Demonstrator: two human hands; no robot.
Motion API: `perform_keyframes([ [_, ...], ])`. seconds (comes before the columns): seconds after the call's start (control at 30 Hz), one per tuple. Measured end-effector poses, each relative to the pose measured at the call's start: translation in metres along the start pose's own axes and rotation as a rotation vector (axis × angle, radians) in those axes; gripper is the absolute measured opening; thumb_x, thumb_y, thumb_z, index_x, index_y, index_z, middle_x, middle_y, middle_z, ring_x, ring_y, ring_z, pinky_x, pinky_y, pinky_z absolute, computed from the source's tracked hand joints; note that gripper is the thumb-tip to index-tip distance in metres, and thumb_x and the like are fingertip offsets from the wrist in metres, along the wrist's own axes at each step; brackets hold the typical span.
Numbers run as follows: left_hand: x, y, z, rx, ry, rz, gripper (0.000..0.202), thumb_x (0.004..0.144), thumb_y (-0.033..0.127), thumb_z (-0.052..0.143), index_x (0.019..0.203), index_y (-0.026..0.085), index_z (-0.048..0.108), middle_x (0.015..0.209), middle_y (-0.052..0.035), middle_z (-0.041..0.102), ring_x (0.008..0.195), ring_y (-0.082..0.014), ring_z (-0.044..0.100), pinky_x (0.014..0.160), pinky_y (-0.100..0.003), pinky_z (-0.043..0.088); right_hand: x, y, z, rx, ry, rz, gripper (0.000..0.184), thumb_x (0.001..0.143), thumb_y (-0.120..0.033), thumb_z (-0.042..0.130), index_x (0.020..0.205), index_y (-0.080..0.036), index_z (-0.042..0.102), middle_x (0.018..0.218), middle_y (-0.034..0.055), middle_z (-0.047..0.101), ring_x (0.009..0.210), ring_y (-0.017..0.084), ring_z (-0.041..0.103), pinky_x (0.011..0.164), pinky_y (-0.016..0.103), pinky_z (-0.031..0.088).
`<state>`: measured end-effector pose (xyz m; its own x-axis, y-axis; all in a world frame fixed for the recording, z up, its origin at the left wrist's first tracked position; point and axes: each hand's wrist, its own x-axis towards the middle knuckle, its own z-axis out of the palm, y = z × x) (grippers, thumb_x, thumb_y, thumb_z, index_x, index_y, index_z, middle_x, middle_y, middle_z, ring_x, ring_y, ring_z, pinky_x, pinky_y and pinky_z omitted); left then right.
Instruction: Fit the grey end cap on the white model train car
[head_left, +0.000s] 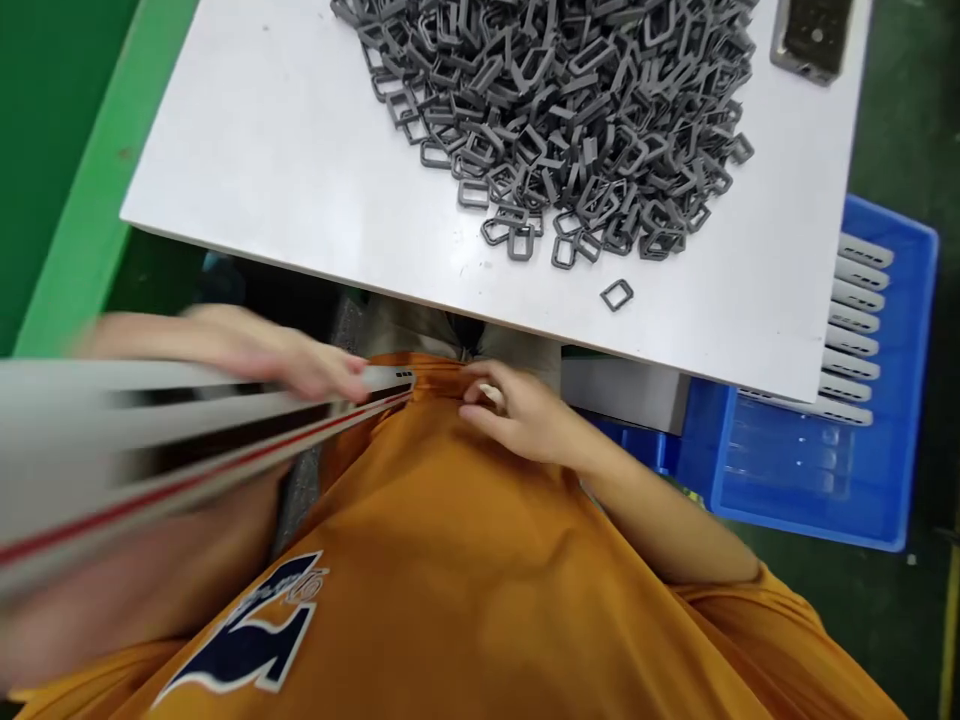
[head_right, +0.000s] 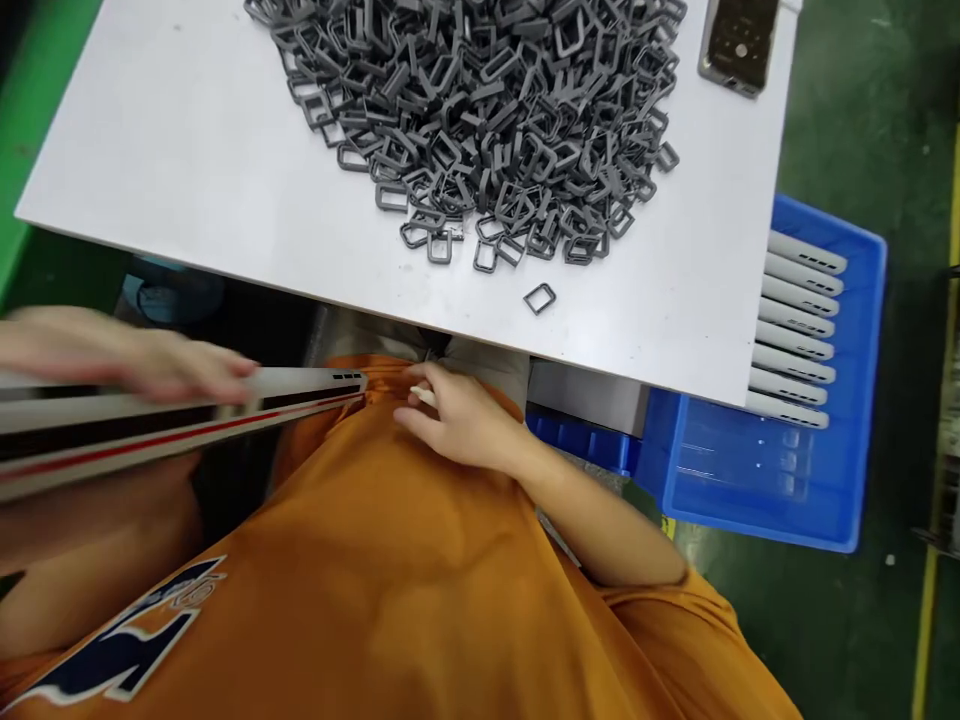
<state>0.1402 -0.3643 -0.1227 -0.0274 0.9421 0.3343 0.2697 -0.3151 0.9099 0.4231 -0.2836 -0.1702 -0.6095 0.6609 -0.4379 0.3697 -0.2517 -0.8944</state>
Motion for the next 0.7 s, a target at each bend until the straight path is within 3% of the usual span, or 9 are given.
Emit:
perform_keyframes([
  [0.03,0.004,-0.002,0.019,-0.024,-0.035,0.003,0.058,0.095,0.082,0.067,0.12,0.03,0.075,0.103,-0.0009,0.074,0.093,-0.024,0.074,0.082,-0.041,0.066,-0.013,-0.008,-0.009,-0.024,-0.011,-0.006,0.043,0.083,-0.036,0.087,0.119,-0.021,0.068,0.113,0.0083,0.076,0.103,0.025,0.073,0.086,0.034,0.056],
  [0.07,0.007,-0.006,0.038,-0.022,-0.145,0.024,0.068,0.087,0.086,0.074,0.118,0.026,0.073,0.099,-0.0019,0.075,0.088,-0.0218,0.074,0.077,-0.037,0.063,-0.027,-0.018,-0.019,-0.05,-0.017,-0.026,0.039,0.087,-0.034,0.086,0.119,-0.022,0.065,0.112,0.0067,0.076,0.097,0.022,0.074,0.08,0.031,0.056],
  [0.13,0.012,-0.013,0.069,0.089,-0.328,0.057,0.081,0.09,0.092,0.062,0.121,0.018,0.067,0.099,-0.008,0.074,0.086,-0.0216,0.072,0.076,-0.036,0.061,-0.053,-0.043,-0.041,-0.196,-0.006,-0.151,0.019,0.104,-0.032,0.073,0.119,-0.025,0.062,0.089,-0.0013,0.073,0.065,0.014,0.066,0.058,0.025,0.045],
  [0.2,0.019,-0.02,0.088,0.159,-0.431,0.112,0.083,0.095,0.092,0.049,0.12,0.015,0.065,0.099,-0.0104,0.072,0.086,-0.0223,0.071,0.074,-0.036,0.059,-0.07,-0.072,-0.059,-0.376,0.061,-0.281,0.009,0.111,-0.029,0.068,0.12,-0.027,0.068,0.084,-0.0033,0.074,0.057,0.012,0.061,0.054,0.026,0.044],
  [0.33,0.037,-0.026,0.101,0.173,-0.516,0.161,0.059,0.101,0.076,0.06,0.112,0.018,0.062,0.097,-0.0072,0.07,0.08,-0.0211,0.069,0.068,-0.035,0.052,-0.077,-0.108,-0.077,-0.809,-0.035,-0.501,0.016,0.114,-0.025,0.06,0.12,-0.024,0.075,0.098,-0.0008,0.081,0.072,0.013,0.072,0.06,0.027,0.05],
  [0.43,0.047,-0.027,0.107,0.103,-0.517,0.134,0.045,0.097,0.065,0.066,0.108,0.021,0.06,0.09,-0.002,0.069,0.073,-0.0183,0.066,0.064,-0.033,0.05,-0.075,-0.113,-0.076,-0.967,-0.045,-0.468,0.022,0.112,-0.024,0.053,0.116,-0.022,0.074,0.088,0.0,0.079,0.064,0.014,0.067,0.056,0.03,0.045],
  [0.57,0.048,-0.028,0.117,0.037,-0.491,0.074,0.05,0.095,0.07,0.064,0.111,0.022,0.062,0.088,0.0002,0.071,0.067,-0.0161,0.065,0.061,-0.032,0.047,-0.073,-0.112,-0.069,-1.083,-0.014,-0.429,0.016,0.1,-0.018,0.055,0.102,-0.022,0.071,0.079,-0.0002,0.074,0.056,0.015,0.059,0.052,0.033,0.037],
  [0.7,0.047,-0.027,0.123,0.06,-0.49,-0.001,0.056,0.09,0.079,0.064,0.095,0.023,0.062,0.075,0.0024,0.067,0.059,-0.0146,0.059,0.058,-0.032,0.042,-0.068,-0.115,-0.063,-1.174,0.004,-0.466,0.019,0.096,-0.014,0.053,0.085,-0.023,0.066,0.075,-0.0006,0.072,0.054,0.014,0.052,0.049,0.034,0.031],
])
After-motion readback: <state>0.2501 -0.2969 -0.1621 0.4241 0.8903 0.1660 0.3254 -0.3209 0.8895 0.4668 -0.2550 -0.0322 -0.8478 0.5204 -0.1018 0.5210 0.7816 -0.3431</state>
